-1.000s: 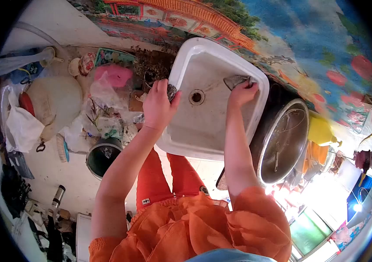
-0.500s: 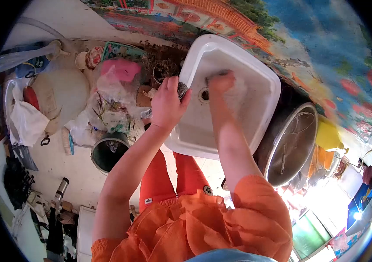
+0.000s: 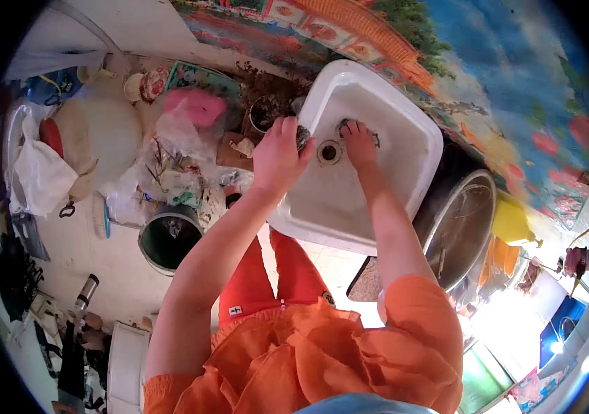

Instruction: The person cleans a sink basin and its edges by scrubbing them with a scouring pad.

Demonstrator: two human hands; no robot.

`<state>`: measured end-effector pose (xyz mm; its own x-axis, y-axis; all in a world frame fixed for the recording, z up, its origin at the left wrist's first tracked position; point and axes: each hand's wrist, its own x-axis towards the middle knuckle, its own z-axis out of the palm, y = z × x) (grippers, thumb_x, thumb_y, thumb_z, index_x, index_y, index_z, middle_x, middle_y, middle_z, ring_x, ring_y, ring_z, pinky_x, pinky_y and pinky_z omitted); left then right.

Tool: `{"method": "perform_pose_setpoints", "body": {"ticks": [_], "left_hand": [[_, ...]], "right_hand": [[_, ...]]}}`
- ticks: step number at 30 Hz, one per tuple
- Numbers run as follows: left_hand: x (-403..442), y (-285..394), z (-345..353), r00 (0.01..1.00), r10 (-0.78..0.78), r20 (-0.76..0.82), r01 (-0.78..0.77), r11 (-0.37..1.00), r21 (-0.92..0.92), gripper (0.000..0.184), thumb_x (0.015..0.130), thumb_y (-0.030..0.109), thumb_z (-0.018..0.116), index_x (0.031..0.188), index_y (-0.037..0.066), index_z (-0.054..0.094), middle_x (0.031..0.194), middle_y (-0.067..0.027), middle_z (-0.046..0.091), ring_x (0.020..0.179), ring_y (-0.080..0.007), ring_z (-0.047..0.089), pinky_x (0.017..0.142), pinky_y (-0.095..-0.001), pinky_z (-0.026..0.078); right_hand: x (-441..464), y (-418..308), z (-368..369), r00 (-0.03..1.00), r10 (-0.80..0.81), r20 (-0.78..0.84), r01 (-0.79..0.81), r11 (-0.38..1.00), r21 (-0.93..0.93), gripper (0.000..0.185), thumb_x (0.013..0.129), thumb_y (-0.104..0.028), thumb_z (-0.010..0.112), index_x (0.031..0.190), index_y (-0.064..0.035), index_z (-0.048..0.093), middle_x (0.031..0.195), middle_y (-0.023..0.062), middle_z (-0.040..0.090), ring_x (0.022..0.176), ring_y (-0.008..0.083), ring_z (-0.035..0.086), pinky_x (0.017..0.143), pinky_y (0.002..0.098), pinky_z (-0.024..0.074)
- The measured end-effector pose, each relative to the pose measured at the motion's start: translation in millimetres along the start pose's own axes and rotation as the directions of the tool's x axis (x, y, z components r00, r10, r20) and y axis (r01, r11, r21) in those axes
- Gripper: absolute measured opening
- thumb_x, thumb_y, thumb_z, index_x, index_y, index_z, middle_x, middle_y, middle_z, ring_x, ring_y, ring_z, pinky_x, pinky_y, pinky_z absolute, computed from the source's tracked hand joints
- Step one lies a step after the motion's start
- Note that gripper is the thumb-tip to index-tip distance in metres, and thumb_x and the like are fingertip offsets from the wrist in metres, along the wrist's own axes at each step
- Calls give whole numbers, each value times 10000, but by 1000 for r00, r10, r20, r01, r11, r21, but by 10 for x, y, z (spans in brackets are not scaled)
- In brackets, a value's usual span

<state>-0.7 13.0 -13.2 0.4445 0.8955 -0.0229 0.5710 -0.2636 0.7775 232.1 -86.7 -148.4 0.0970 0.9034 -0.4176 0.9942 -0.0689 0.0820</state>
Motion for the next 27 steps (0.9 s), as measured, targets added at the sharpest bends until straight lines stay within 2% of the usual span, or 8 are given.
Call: {"method": "perform_pose_setpoints", "body": {"ticks": [2, 5, 8, 14, 19, 21, 24, 27], "left_hand": [[-48, -35, -14, 1000, -1, 24, 0, 1000, 17, 416, 772, 291, 624, 1043, 15, 470, 944, -169, 554, 812, -371, 571, 657, -439, 473], [11, -30, 26, 1000, 14, -3, -14, 1000, 22, 416, 772, 298, 624, 1039, 21, 466, 938, -167, 553, 810, -369, 573, 646, -440, 476], [-29, -48, 11, 1000, 22, -6, -21, 999, 46, 419, 770, 306, 626, 1038, 29, 463, 933, -166, 555, 811, -367, 575, 642, -441, 478], [-44, 26, -17, 999, 18, -26, -16, 996, 91, 357, 758, 291, 630, 949, 50, 448, 915, -151, 547, 787, -352, 577, 620, -444, 486], [-41, -14, 17, 999, 37, -37, -32, 991, 129, 399, 754, 309, 638, 990, 44, 457, 931, -155, 561, 795, -355, 583, 619, -442, 487], [-40, -49, 15, 997, 64, -50, -56, 989, 139, 411, 754, 312, 639, 1008, 42, 462, 929, -154, 564, 798, -355, 584, 620, -442, 486], [-6, -33, 32, 999, 34, -40, -27, 987, 161, 428, 760, 337, 638, 1022, 34, 488, 950, -166, 575, 840, -359, 578, 655, -436, 479], [-48, -18, 32, 1000, 1, -13, 1, 986, 169, 441, 764, 354, 637, 1028, 30, 496, 955, -171, 581, 859, -365, 574, 676, -438, 473]], "right_hand": [[-269, 122, 650, 989, -149, -10, 146, 977, -154, 255, 822, -169, 488, 1049, -114, 591, 1077, 76, 505, 1055, 291, 468, 865, 402, 432], [-459, -169, -10, 948, 174, 268, -205, 974, 94, 261, 768, -63, 513, 1010, -104, 604, 1079, 100, 517, 1044, 316, 472, 867, 401, 438], [-812, -191, -857, 972, 96, 214, -167, 925, 342, 329, 721, 26, 517, 1015, -94, 601, 1138, 70, 507, 1105, 286, 442, 881, 364, 436], [-2249, 245, -2199, 783, 524, -334, -288, 782, 552, 440, 676, 47, 529, 1106, -45, 514, 1048, 157, 552, 987, 307, 546, 895, 390, 415], [-2952, 1605, -510, 530, 839, -120, -696, 512, 504, 422, 772, -38, 550, 1188, -36, 477, 1154, 153, 535, 1014, 287, 534, 906, 379, 406], [-2947, 1696, 449, 490, 828, 272, -842, 369, 394, 399, 806, -142, 535, 1189, -43, 483, 1251, 210, 428, 1121, 380, 424, 976, 420, 347], [-2976, 1569, 1366, 622, 782, 29, -454, 330, 827, 455, 860, -245, 450, 1306, -163, 409, 1379, 230, 256, 1212, 449, 270, 1020, 474, 265], [-2843, 1387, 102, 648, 761, -6, -729, 623, 284, 468, 864, -231, 441, 1325, -175, 387, 1362, 225, 288, 1213, 443, 274, 1019, 472, 258]]}}
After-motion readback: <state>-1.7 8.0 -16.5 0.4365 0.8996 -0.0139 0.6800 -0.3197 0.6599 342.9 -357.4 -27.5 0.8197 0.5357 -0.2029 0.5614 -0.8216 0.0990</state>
